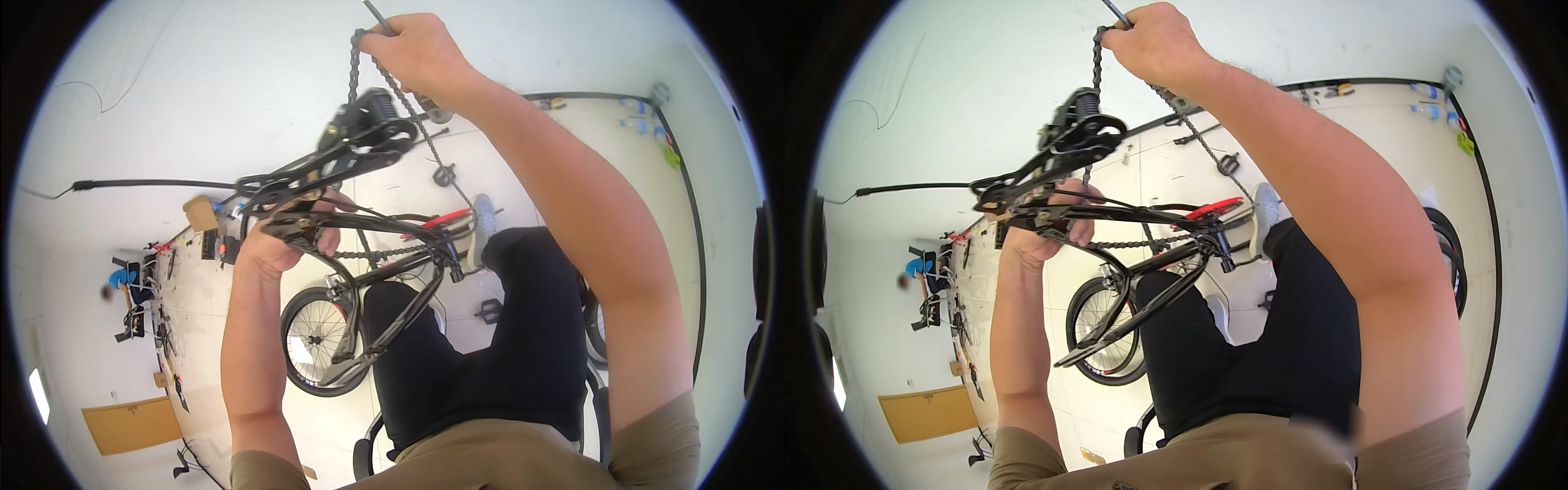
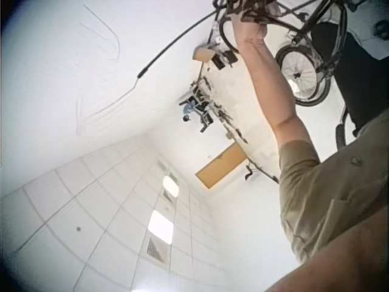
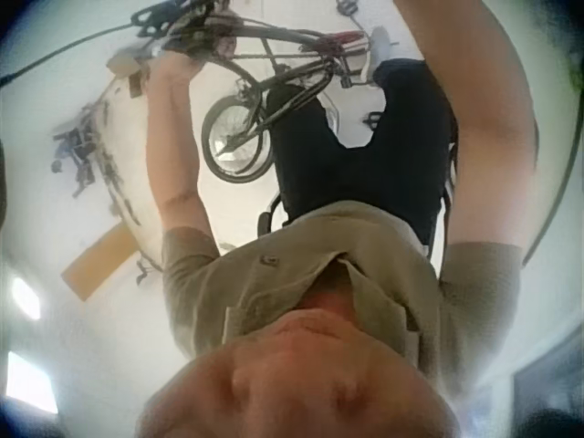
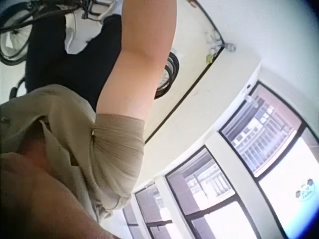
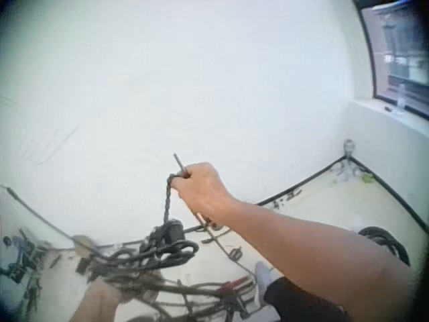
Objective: The person installs a bicycle chain onto the rear derailleur and chainrings, then uses a screwdriver to connect the chain ends. The person rotates the crankset to test the chain movement.
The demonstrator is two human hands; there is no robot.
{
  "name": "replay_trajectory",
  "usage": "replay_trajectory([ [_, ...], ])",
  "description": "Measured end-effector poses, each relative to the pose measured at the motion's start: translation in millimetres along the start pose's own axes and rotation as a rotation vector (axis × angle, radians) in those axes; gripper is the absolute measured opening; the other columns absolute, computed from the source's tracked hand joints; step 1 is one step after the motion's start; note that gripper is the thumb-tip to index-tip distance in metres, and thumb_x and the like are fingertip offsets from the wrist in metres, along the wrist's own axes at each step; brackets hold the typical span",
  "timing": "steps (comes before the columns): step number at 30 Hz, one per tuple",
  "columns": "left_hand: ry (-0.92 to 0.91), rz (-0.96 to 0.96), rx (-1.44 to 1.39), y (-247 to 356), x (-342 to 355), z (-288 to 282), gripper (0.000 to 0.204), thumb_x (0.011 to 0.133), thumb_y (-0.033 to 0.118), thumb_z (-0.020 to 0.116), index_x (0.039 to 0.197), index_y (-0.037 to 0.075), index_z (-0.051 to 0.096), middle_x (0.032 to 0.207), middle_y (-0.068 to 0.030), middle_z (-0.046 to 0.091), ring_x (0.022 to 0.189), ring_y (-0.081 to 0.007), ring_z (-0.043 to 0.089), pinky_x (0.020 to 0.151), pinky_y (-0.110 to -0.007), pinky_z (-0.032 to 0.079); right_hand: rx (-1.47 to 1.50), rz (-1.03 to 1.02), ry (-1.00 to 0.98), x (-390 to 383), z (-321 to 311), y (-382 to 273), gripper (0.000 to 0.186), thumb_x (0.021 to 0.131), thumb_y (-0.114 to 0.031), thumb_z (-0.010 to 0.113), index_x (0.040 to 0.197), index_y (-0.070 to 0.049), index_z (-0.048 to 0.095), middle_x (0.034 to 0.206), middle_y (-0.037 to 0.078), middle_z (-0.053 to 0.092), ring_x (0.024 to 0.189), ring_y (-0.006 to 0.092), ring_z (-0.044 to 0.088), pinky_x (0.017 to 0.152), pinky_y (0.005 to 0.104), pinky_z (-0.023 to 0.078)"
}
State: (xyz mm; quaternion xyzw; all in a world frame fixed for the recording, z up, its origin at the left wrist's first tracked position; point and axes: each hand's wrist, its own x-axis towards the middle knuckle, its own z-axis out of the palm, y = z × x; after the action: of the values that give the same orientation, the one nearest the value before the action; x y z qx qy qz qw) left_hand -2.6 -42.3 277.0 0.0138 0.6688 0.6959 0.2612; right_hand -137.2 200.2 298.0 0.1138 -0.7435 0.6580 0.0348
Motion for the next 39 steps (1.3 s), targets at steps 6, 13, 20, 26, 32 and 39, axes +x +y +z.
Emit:
replay_trajectory([
  [6, 0.091, 0.167, -0.206, 41, 8, 15, 0.035, 0.092, 0.024, 0.065, 0.114, -0.003, 0.060, 0.090, -0.0157, 0.067, 0.081, -0.0283, 0.069, 0.075, -0.040, 0.058, 0.125, 0.087, -0.148, 16, 28, -8, 0.028, 0.081, -0.024, 0.067, 0.095, 0.000, 0.072, 0.078, 0.006, 0.066, 0.061, 0.0136, 0.056, 0.053, 0.0292, 0.045],
  [13, -0.107, 0.616, -0.592, 67, 15, 22, 0.048, 0.103, 0.022, 0.044, 0.145, 0.000, 0.035, 0.142, -0.0264, 0.043, 0.136, -0.0406, 0.040, 0.114, -0.057, 0.033, 0.329, 0.082, -0.459, -3, 29, 31, 0.023, 0.086, -0.019, 0.065, 0.098, 0.000, 0.072, 0.089, 0.009, 0.071, 0.079, 0.0139, 0.066, 0.068, 0.0262, 0.051],
  [20, 0.071, 0.893, -0.324, 89, -2, 46, 0.069, 0.099, 0.023, 0.046, 0.151, -0.002, 0.008, 0.155, -0.0366, 0.003, 0.145, -0.0525, 0.005, 0.120, -0.064, 0.009, 0.251, 0.314, -0.177, -98, -15, 65, 0.019, 0.081, -0.013, 0.065, 0.091, 0.003, 0.070, 0.067, 0.005, 0.061, 0.044, 0.0111, 0.047, 0.044, 0.0282, 0.039],
  [26, 0.016, 0.887, -0.393, 90, 1, 59, 0.067, 0.100, 0.039, 0.045, 0.142, -0.005, 0.018, 0.152, -0.0411, 0.002, 0.145, -0.0536, 0.002, 0.118, -0.065, 0.006, 0.120, 0.361, -0.245, -165, 1, 124, 0.036, 0.083, -0.009, 0.066, 0.118, 0.000, 0.067, 0.102, 0.009, 0.072, 0.064, 0.0090, 0.058, 0.060, 0.0247, 0.047],
  [32, 0.139, 0.926, -0.300, 92, -1, 74, 0.063, 0.101, 0.048, 0.041, 0.137, -0.002, 0.030, 0.152, -0.0408, 0.004, 0.145, -0.0524, 0.004, 0.119, -0.061, 0.007, 0.092, 0.253, -0.456, -169, 20, 123, 0.038, 0.082, -0.006, 0.065, 0.120, -0.003, 0.067, 0.111, 0.011, 0.071, 0.100, 0.0170, 0.064, 0.087, 0.0303, 0.048],
  [39, 0.280, 0.980, -0.202, 93, -9, 78, 0.090, 0.096, 0.059, 0.046, 0.147, -0.005, 0.010, 0.153, -0.0387, 0.002, 0.145, -0.0511, 0.009, 0.120, -0.059, 0.011, -0.388, 0.025, -0.287, -184, 30, 145, 0.027, 0.082, -0.021, 0.072, 0.104, -0.006, 0.070, 0.096, 0.017, 0.067, 0.090, 0.0360, 0.064, 0.081, 0.0424, 0.051],
])
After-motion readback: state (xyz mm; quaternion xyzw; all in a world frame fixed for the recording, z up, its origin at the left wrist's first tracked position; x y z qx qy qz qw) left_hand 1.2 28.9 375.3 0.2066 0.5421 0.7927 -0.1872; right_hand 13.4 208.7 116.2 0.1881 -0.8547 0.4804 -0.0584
